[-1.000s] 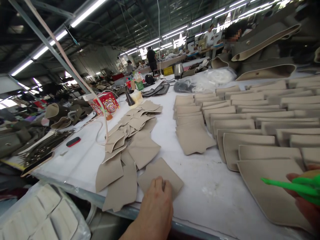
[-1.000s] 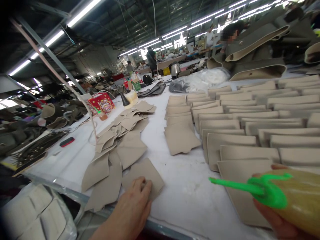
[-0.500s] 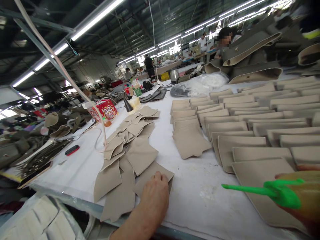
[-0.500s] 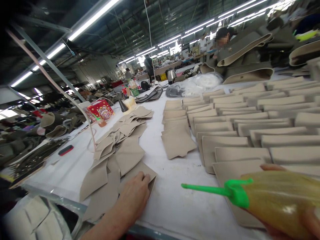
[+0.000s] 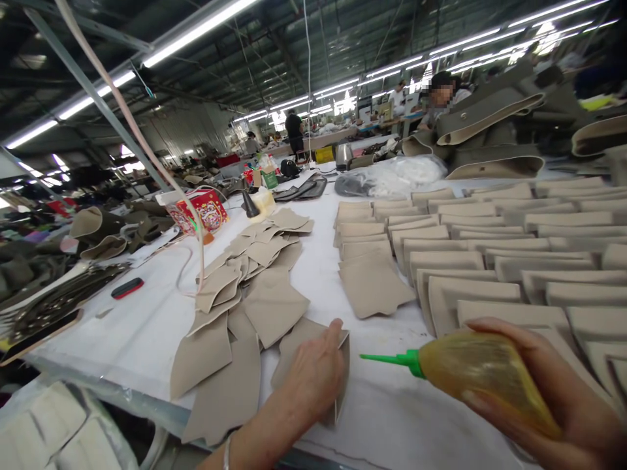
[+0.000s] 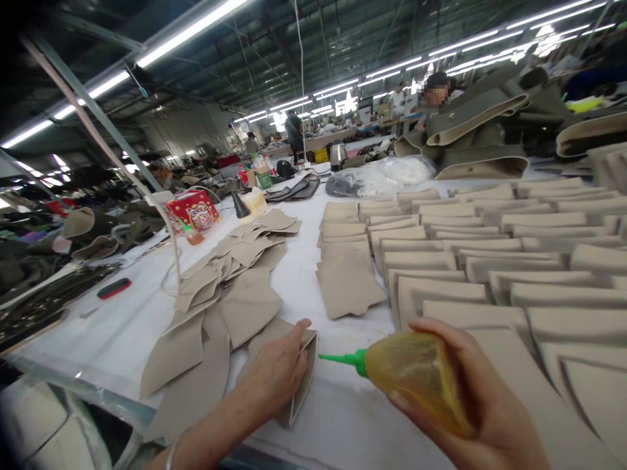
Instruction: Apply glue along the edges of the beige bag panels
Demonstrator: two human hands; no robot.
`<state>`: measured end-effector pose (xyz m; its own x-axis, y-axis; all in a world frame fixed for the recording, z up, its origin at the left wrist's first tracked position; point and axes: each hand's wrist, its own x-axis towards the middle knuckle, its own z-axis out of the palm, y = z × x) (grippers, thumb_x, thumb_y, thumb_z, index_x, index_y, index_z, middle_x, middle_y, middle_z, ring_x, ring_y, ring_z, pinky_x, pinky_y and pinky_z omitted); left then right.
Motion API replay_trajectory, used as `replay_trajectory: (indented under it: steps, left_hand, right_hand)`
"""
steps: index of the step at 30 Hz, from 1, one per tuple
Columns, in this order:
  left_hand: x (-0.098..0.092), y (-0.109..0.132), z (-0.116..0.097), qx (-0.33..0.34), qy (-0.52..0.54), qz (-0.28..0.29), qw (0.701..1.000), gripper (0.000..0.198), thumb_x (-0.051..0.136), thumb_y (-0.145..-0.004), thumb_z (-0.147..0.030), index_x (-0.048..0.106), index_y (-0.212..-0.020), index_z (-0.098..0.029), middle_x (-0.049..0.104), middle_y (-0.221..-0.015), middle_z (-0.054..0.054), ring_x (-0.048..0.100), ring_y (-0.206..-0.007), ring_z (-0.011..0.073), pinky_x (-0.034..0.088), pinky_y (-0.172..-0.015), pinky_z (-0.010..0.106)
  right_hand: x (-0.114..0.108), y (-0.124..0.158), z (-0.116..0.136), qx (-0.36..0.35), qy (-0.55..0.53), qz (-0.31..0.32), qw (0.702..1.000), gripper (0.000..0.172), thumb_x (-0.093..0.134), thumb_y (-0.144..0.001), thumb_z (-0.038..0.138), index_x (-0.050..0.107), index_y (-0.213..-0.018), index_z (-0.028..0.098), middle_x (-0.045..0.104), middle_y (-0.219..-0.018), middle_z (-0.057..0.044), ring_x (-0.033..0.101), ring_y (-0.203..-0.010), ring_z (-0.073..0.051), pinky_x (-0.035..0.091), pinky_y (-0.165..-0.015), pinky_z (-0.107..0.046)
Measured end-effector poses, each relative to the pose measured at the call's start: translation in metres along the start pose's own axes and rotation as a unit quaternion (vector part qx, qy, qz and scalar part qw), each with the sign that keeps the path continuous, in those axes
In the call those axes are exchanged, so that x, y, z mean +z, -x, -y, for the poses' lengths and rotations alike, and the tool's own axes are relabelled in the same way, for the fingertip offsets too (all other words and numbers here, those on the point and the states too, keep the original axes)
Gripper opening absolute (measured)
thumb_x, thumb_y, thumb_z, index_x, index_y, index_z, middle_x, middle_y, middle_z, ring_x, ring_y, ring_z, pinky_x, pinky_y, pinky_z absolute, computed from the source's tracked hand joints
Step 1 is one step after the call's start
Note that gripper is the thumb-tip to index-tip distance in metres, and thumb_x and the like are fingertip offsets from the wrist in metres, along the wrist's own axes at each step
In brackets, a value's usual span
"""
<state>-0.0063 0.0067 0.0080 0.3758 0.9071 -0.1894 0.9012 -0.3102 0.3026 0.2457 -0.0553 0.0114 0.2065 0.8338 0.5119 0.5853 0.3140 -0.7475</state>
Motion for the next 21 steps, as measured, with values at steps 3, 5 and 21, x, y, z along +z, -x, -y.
replay_trajectory:
  steps: [3, 5, 21]
  left_hand:
    - [-0.005, 0.001, 0.001, 0.013, 0.024, -0.002, 1.0, 0.036, 0.039, -0.093, -0.014, 0.055, -0.124, -0.023, 0.07, -0.107, 0.005, 0.066, -0.098, 0.0236, 0.048, -0.087, 0.033]
    - [-0.008, 0.001, 0.002, 0.029, 0.038, -0.005, 0.999, 0.031, 0.04, -0.093, -0.016, 0.063, -0.112, -0.025, 0.07, -0.106, 0.004, 0.065, -0.1, 0.0222, 0.047, -0.09, 0.031]
    - [-0.001, 0.0, 0.012, 0.058, 0.122, -0.046, 0.99, 0.041, 0.045, -0.082, -0.012, 0.073, -0.11, -0.025, 0.073, -0.11, 0.004, 0.065, -0.103, 0.0226, 0.047, -0.093, 0.03]
  right_hand:
    - [0.014, -0.005, 0.003, -0.038, -0.01, -0.003, 0.999, 0.049, 0.073, -0.075, 0.066, 0.061, -0.112, 0.037, 0.07, -0.093, -0.001, 0.07, -0.063, -0.024, 0.061, -0.054, -0.025]
    - [0.02, -0.005, 0.003, -0.036, -0.008, 0.011, 0.999, 0.049, 0.074, -0.077, 0.063, 0.06, -0.115, 0.036, 0.07, -0.091, -0.001, 0.07, -0.063, -0.023, 0.061, -0.056, -0.024]
    - [0.041, -0.007, -0.004, -0.129, 0.068, 0.102, 0.984, 0.043, 0.069, -0.086, 0.05, 0.056, -0.122, 0.03, 0.065, -0.113, -0.005, 0.069, -0.091, -0.027, 0.059, -0.081, -0.037]
